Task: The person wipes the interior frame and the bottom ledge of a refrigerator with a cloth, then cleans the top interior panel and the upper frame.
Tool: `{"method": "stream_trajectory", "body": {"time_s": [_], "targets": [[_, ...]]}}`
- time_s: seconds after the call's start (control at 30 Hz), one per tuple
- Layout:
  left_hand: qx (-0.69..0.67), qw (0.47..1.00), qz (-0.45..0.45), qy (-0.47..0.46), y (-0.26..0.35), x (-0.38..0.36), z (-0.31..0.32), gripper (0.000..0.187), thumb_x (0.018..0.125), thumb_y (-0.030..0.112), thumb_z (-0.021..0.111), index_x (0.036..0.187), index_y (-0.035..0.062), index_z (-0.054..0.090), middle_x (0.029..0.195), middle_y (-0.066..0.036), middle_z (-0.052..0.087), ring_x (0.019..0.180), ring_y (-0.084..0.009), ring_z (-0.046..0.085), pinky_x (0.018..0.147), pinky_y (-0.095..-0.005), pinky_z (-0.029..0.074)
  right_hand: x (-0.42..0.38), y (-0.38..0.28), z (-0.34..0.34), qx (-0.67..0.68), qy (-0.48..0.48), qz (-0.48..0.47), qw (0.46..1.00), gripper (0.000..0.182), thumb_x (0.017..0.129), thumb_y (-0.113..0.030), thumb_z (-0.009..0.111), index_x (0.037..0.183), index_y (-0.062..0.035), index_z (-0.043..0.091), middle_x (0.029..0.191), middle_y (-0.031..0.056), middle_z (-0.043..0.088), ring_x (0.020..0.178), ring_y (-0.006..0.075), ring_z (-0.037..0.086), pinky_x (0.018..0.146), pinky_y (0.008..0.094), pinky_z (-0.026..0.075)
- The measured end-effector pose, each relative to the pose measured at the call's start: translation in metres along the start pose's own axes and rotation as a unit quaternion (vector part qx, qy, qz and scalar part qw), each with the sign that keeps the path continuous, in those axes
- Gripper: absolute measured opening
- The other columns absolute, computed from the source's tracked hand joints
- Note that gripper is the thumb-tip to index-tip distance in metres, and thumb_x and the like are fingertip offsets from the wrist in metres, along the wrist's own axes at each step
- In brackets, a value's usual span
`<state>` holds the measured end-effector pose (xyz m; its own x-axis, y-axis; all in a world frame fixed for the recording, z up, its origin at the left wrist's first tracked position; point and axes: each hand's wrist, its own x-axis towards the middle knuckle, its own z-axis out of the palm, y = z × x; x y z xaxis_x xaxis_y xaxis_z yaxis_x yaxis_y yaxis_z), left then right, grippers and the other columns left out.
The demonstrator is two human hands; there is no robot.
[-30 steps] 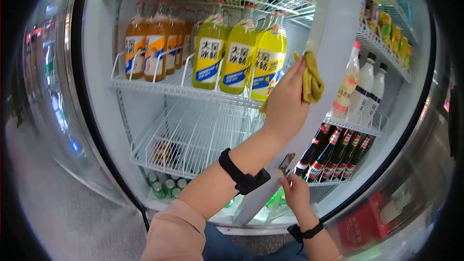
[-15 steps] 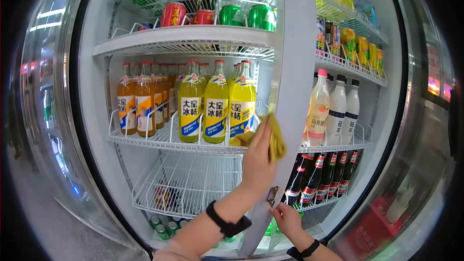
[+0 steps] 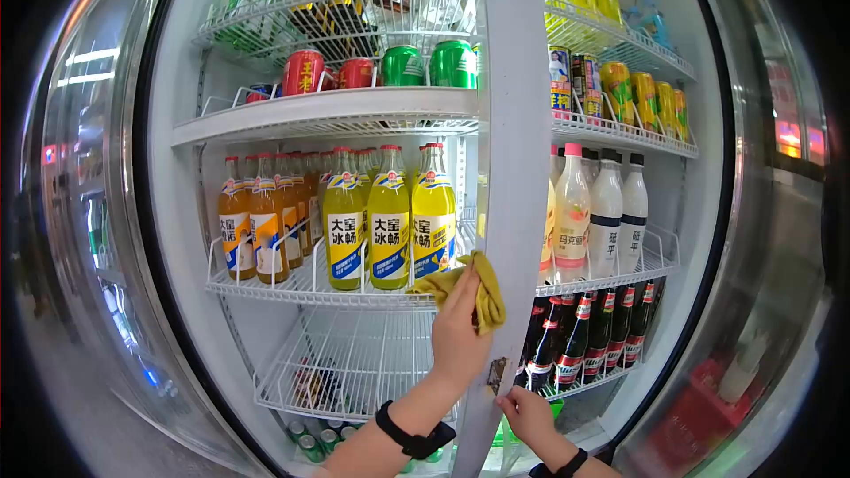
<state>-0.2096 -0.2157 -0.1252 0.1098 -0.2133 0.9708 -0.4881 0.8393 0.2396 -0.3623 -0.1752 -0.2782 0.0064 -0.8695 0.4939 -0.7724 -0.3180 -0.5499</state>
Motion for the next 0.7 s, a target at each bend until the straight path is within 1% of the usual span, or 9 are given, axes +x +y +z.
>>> {"method": "stream_trajectory", "body": {"time_s": [0.07, 0.13, 0.17, 0.2, 0.27, 0.37, 0.5, 0.6, 0.7], "targets": [[0.004, 1.000, 0.013, -0.005, -0.008, 0.005, 0.003, 0.053, 0.078, 0.007, 0.062, 0.127, -0.0034, 0.046, 0.124, -0.024, 0.053, 0.114, -0.0357, 0.054, 0.096, -0.0382, 0.042, 0.000, 0.000, 0.000, -0.014, -0.009, 0.003, 1.000, 0.028, 0.085, -0.032, 0.061, 0.074, -0.0061, 0.057, 0.065, 0.0131, 0.058, 0.062, 0.0342, 0.059, 0.054, 0.0425, 0.044], [0.011, 0.998, 0.062, 0.025, -0.004, 0.064, 0.010, 0.053, 0.079, 0.006, 0.060, 0.129, -0.0041, 0.044, 0.123, -0.023, 0.054, 0.113, -0.0368, 0.053, 0.095, -0.0377, 0.042, 0.001, 0.003, 0.003, -0.024, -0.010, 0.003, 1.000, 0.028, 0.085, -0.031, 0.061, 0.074, -0.0061, 0.057, 0.065, 0.0133, 0.059, 0.063, 0.0343, 0.059, 0.054, 0.0427, 0.044], [-0.035, 0.997, 0.058, 0.036, 0.002, 0.093, 0.012, 0.051, 0.079, 0.006, 0.059, 0.127, -0.0022, 0.045, 0.120, -0.023, 0.055, 0.111, -0.0378, 0.053, 0.093, -0.0377, 0.043, 0.000, 0.003, 0.002, -0.033, -0.005, 0.002, 0.999, 0.028, 0.085, -0.031, 0.061, 0.074, -0.0061, 0.056, 0.066, 0.0135, 0.059, 0.063, 0.0344, 0.059, 0.054, 0.0429, 0.044], [-0.055, 0.991, 0.109, 0.061, 0.000, 0.122, 0.018, 0.048, 0.078, 0.005, 0.059, 0.125, -0.0001, 0.047, 0.113, -0.023, 0.057, 0.105, -0.0385, 0.055, 0.088, -0.0377, 0.045, -0.001, -0.001, 0.000, -0.027, -0.004, 0.003, 1.000, 0.028, 0.085, -0.031, 0.061, 0.074, -0.0060, 0.055, 0.067, 0.0141, 0.058, 0.063, 0.0348, 0.059, 0.054, 0.0431, 0.044], [-0.067, 0.987, 0.112, 0.090, 0.002, 0.142, 0.021, 0.042, 0.078, 0.003, 0.057, 0.120, 0.0020, 0.052, 0.104, -0.021, 0.061, 0.096, -0.0371, 0.060, 0.079, -0.0362, 0.048, -0.001, -0.003, -0.001, -0.025, -0.001, 0.000, 1.000, 0.029, 0.085, -0.031, 0.060, 0.073, -0.0050, 0.054, 0.066, 0.0148, 0.057, 0.062, 0.0352, 0.057, 0.054, 0.0431, 0.043], [-0.060, 0.994, 0.068, 0.068, 0.004, 0.098, 0.012, 0.039, 0.079, 0.001, 0.056, 0.118, 0.0032, 0.054, 0.105, -0.020, 0.061, 0.095, -0.0360, 0.060, 0.078, -0.0356, 0.048, 0.000, -0.001, 0.002, -0.024, 0.013, -0.009, 1.000, 0.028, 0.086, -0.028, 0.061, 0.073, -0.0042, 0.053, 0.064, 0.0150, 0.055, 0.060, 0.0351, 0.055, 0.053, 0.0430, 0.041], [-0.010, 0.997, -0.072, -0.009, -0.006, -0.048, -0.004, 0.044, 0.079, -0.003, 0.055, 0.123, 0.0018, 0.053, 0.118, -0.018, 0.058, 0.107, -0.0336, 0.058, 0.088, -0.0353, 0.047, 0.000, -0.009, -0.002, -0.017, 0.016, -0.013, 1.000, 0.027, 0.086, -0.025, 0.061, 0.073, -0.0030, 0.052, 0.063, 0.0155, 0.053, 0.058, 0.0348, 0.054, 0.051, 0.0412, 0.040], [0.026, 0.976, -0.199, -0.079, -0.008, -0.157, -0.014, 0.045, 0.081, -0.001, 0.053, 0.126, 0.0050, 0.052, 0.125, -0.015, 0.055, 0.105, -0.0326, 0.059, 0.085, -0.0356, 0.049, 0.000, 0.000, 0.004, -0.026, 0.034, -0.032, 0.999, 0.028, 0.086, -0.025, 0.061, 0.073, -0.0029, 0.052, 0.062, 0.0150, 0.053, 0.058, 0.0347, 0.054, 0.051, 0.0413, 0.040], [0.017, 0.954, -0.279, -0.113, -0.015, -0.207, -0.021, 0.046, 0.080, 0.000, 0.058, 0.126, 0.0040, 0.052, 0.126, -0.016, 0.054, 0.108, -0.0313, 0.058, 0.087, -0.0347, 0.049, 0.000, -0.002, 0.003, -0.041, 0.011, 0.000, 0.999, 0.028, 0.086, -0.026, 0.061, 0.073, -0.0032, 0.051, 0.062, 0.0146, 0.053, 0.058, 0.0347, 0.054, 0.052, 0.0411, 0.040]]}}
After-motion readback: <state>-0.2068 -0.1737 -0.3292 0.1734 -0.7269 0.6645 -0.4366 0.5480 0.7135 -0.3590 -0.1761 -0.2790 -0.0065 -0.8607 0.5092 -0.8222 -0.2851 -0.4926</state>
